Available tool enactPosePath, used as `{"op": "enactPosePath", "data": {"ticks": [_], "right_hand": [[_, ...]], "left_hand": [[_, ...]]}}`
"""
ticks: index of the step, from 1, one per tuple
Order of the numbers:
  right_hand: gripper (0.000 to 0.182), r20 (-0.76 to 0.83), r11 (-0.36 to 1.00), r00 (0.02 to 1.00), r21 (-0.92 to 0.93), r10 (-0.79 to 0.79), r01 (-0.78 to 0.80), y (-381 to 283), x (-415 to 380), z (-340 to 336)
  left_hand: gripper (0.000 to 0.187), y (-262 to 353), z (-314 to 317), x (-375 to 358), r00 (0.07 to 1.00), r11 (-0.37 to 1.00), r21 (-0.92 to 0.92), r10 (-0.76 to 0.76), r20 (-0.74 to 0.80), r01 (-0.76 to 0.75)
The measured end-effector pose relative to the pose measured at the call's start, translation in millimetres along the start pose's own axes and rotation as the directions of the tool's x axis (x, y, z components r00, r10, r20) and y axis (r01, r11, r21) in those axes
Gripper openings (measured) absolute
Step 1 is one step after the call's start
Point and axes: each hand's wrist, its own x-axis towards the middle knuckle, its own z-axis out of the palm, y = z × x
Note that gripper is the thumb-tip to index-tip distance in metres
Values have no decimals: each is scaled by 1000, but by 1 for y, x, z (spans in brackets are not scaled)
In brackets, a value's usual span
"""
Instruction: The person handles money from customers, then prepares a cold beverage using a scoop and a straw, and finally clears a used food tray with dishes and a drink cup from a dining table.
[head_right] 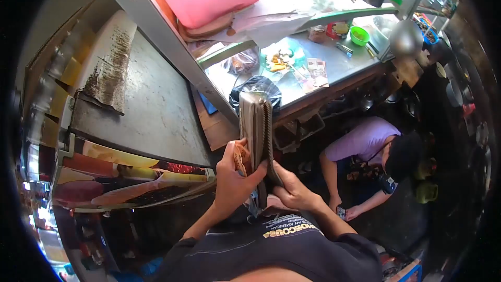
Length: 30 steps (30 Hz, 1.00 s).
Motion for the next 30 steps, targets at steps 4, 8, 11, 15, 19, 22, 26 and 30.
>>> {"op": "enactPosePath", "data": {"ticks": [4,8,11,15,19,22,26,30], "right_hand": [[72,-135,996,989,-64,-62,54,-28,-9,-2],[70,-203,968,971,-241,-124,74,-59,-11,-10],[65,-276,983,958,-182,-72,21,-81,-18,-20],[49,-529,978,827,-173,-189,113,-93,-30,-54],[40,-464,874,748,-345,-475,341,-119,-33,-129],[36,-374,873,791,-150,-485,464,-160,-3,-183],[32,-482,922,806,-8,-343,387,-218,65,-238],[33,-327,949,924,-300,-199,98,-274,147,-243]], "left_hand": [[48,14,7,12,995,984,-162,84,53,-74],[44,29,10,26,988,965,-261,65,137,-27],[35,60,10,32,973,985,-153,114,203,-83],[28,75,1,62,949,868,-494,200,243,-56],[39,85,-29,88,929,634,-768,230,291,84],[40,83,-36,98,949,609,-790,200,244,75],[36,90,-40,102,955,612,-785,161,248,100],[35,97,-37,115,968,667,-741,126,216,78]]}}
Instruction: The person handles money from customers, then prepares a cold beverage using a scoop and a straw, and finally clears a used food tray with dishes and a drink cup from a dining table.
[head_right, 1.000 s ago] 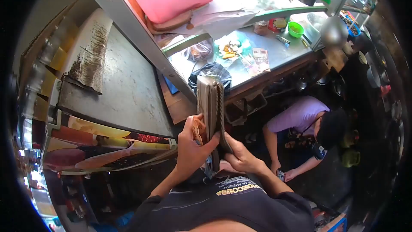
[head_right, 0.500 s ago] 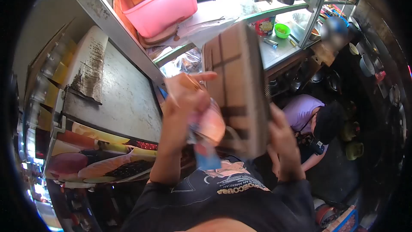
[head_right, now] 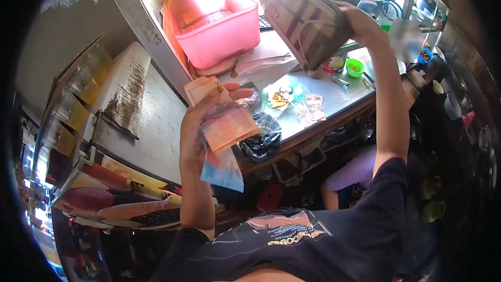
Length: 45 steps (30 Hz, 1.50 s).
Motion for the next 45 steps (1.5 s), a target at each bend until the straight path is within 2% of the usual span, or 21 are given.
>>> {"op": "enactPosePath", "data": {"ticks": [2,3,4,6,7,9,11,15,17,19,20,22,23,24,27,30,31,34,39,42,45], "right_hand": [[32,149,1000,989,-14,13,-11,10,53,-13],[36,135,992,991,-118,-23,39,8,71,-4],[38,95,929,992,-353,-85,113,7,93,-2],[43,53,632,972,-751,-230,191,5,129,0],[45,51,554,985,-821,-167,136,-2,132,15],[49,17,370,999,-929,-44,32,-21,130,45],[52,83,278,987,-953,-137,119,-4,142,53],[48,113,72,993,-991,-18,114,13,145,85],[42,110,270,989,-960,97,80,1,118,97],[46,167,408,973,-909,158,90,6,118,90],[47,274,370,961,-890,-34,267,13,122,75],[50,474,181,787,-800,-395,572,16,127,47],[50,249,681,897,-585,-365,440,-3,108,53],[49,78,964,976,-155,-205,215,-24,83,66],[38,61,806,804,41,-592,590,-36,65,91],[36,198,830,829,-102,-523,548,-48,72,92],[33,178,865,847,104,-501,490,-44,75,91],[30,85,847,842,76,-532,527,-35,62,72],[24,-206,861,901,275,-381,427,6,18,28],[23,-317,842,909,380,-271,383,47,-16,10],[18,-419,801,898,488,-134,347,94,-55,2]], "left_hand": [[34,-4,1,9,999,1000,26,14,-45,-12],[34,-8,1,15,998,999,32,28,-65,-26],[34,-9,0,21,996,998,39,45,-82,-41],[32,-6,-2,28,999,998,53,30,-38,-28],[32,-7,-1,32,999,998,53,26,-44,-24],[32,-6,0,37,999,998,65,29,-37,-26],[33,-3,3,41,999,995,86,50,-19,-48],[37,13,11,62,993,991,59,120,-7,-119],[38,22,21,82,974,979,69,201,-104,-194],[40,39,39,96,970,971,-2,238,-50,-238],[41,45,46,103,966,966,-36,256,-20,-257],[40,54,45,124,934,932,75,358,-21,-356],[39,60,46,134,912,906,129,409,-18,-404],[39,65,50,144,901,886,188,433,-12,-423],[36,76,62,159,882,798,416,470,23,-436],[32,80,59,182,747,535,538,575,333,-651],[29,81,61,183,662,362,624,662,352,-693],[26,88,59,188,716,281,786,643,271,-550],[24,95,43,211,720,132,905,656,225,-403],[22,95,31,218,664,-38,946,702,255,-323],[21,88,39,193,509,-197,935,796,328,-295]]}}
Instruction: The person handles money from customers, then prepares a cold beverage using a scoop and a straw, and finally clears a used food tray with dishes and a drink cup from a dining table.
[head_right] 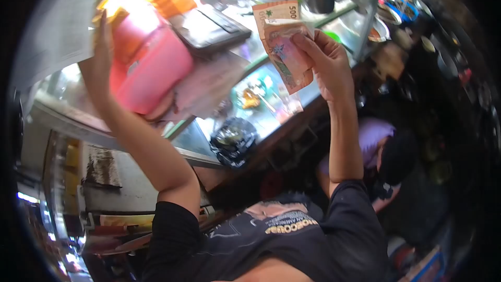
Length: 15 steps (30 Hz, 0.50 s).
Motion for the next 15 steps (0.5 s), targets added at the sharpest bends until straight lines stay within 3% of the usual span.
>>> {"op": "enactPosePath", "data": {"ticks": [1,2,3,5,6,7,8,9,10,11,15], "right_hand": [[17,-80,1000,997,10,6,-6,10,-15,-13],[17,-131,999,990,20,44,-42,20,-32,-22],[17,-171,997,982,30,74,-70,29,-48,-30],[16,-166,980,966,35,197,-194,53,-76,-42],[16,-169,954,939,54,301,-296,64,-88,-48],[16,-173,914,898,79,405,-397,76,-100,-54],[17,-186,893,876,17,445,-450,89,-110,-61],[20,-168,867,853,31,495,-497,100,-117,-64],[22,-183,840,825,10,535,-542,115,-125,-71],[23,-198,809,794,-14,574,-588,123,-130,-77],[24,-175,720,729,-125,661,-683,139,-132,-99]], "left_hand": [[21,29,-12,-16,994,992,-76,-92,57,96],[23,88,-24,-40,862,858,-170,-436,257,485],[23,92,-16,-75,802,865,-167,-344,488,473],[23,102,0,-147,518,874,-181,-90,851,451],[41,90,29,-190,317,833,-49,-154,936,551],[41,83,51,-225,258,801,-39,-147,955,598],[38,78,72,-267,230,511,-126,-145,962,850],[37,72,87,-301,201,139,-182,-137,970,973],[38,67,95,-318,84,-181,-112,-155,984,977],[42,64,102,-332,-31,-487,-41,-139,990,873],[28,55,122,-375,-72,-542,-59,-217,974,838]]}}
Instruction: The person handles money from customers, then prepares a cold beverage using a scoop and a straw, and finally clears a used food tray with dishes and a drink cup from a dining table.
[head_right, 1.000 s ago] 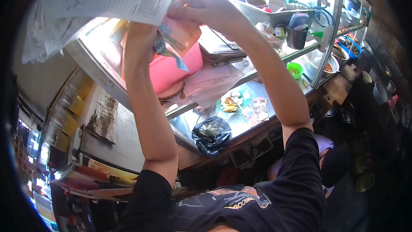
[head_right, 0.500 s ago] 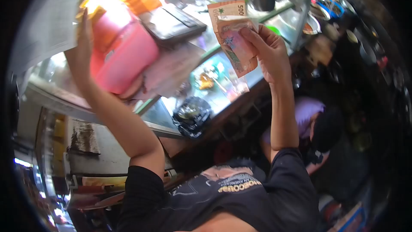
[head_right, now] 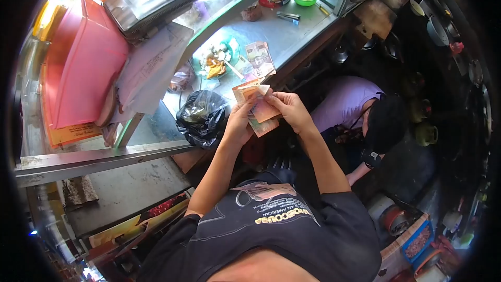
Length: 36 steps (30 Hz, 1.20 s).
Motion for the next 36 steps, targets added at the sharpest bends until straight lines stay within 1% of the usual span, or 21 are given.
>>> {"op": "enactPosePath", "data": {"ticks": [1,4,6,7,8,9,10,11,12,14,17,20,21,24,25,26,28,29,30,32,36], "right_hand": [[26,10,998,1000,-57,-25,26,3,4,-4],[29,99,977,993,-194,-68,86,15,18,-13],[33,140,966,980,-235,139,-104,2,26,-25],[32,7,886,995,-455,103,-89,-6,39,-34],[31,4,869,994,-485,-107,96,1,65,-46],[28,-109,758,941,-626,-320,185,6,88,-49],[27,-165,610,840,-760,-517,226,8,106,-48],[34,-160,477,748,-849,-644,229,17,130,-51],[45,-133,321,688,-935,-714,152,20,147,-47],[47,-130,183,596,-983,-792,29,18,161,-25],[43,-211,180,615,-977,-760,-113,32,181,-25],[35,-363,519,815,-850,-451,-91,21,188,-40],[25,-367,537,821,-839,-438,-88,20,192,-44],[21,-320,554,836,-832,-445,-24,19,198,-55],[20,-234,565,834,-818,-499,108,25,205,-67],[20,-223,701,854,-683,-469,206,23,204,-73],[23,-271,890,897,-396,-348,226,16,202,-86],[31,-284,958,924,-203,-255,202,5,193,-86],[40,-274,976,937,-68,-217,206,-4,184,-84],[47,-147,961,951,7,-273,277,-19,158,-79],[51,-9,972,976,89,-219,219,-10,96,-46]], "left_hand": [[26,-2,-1,3,998,1000,20,6,-62,-5],[23,-11,-15,9,995,1000,17,1,-104,1],[23,-19,-27,18,994,999,14,39,-106,-38],[23,-24,-32,22,993,998,11,59,-107,-59],[23,-26,-36,23,992,999,19,39,-124,-37],[24,-27,-41,23,990,999,29,17,-139,-13],[25,-29,-45,25,989,999,41,-3,-150,9],[27,-32,-50,26,988,998,49,-27,-150,35],[27,-35,-54,26,987,998,55,-16,-161,26],[27,-40,-56,26,983,998,64,6,-182,6],[26,-46,-60,24,980,993,115,22,-199,1],[26,-49,-65,24,983,995,95,13,-185,5],[27,-49,-66,25,984,996,84,2,-181,13],[30,-46,-66,27,989,1000,10,-25,-145,26],[31,-44,-64,28,991,999,-21,-32,-129,30],[32,-41,-61,28,991,999,-28,-37,-127,34],[33,-37,-56,24,990,998,-46,-56,-129,50],[33,-38,-58,26,988,997,-59,-59,-142,51],[33,-39,-60,28,988,998,-49,-52,-144,45],[34,-41,-62,31,988,999,-32,-37,-151,32],[30,-45,-58,37,982,998,-29,48,-181,-55]]}}
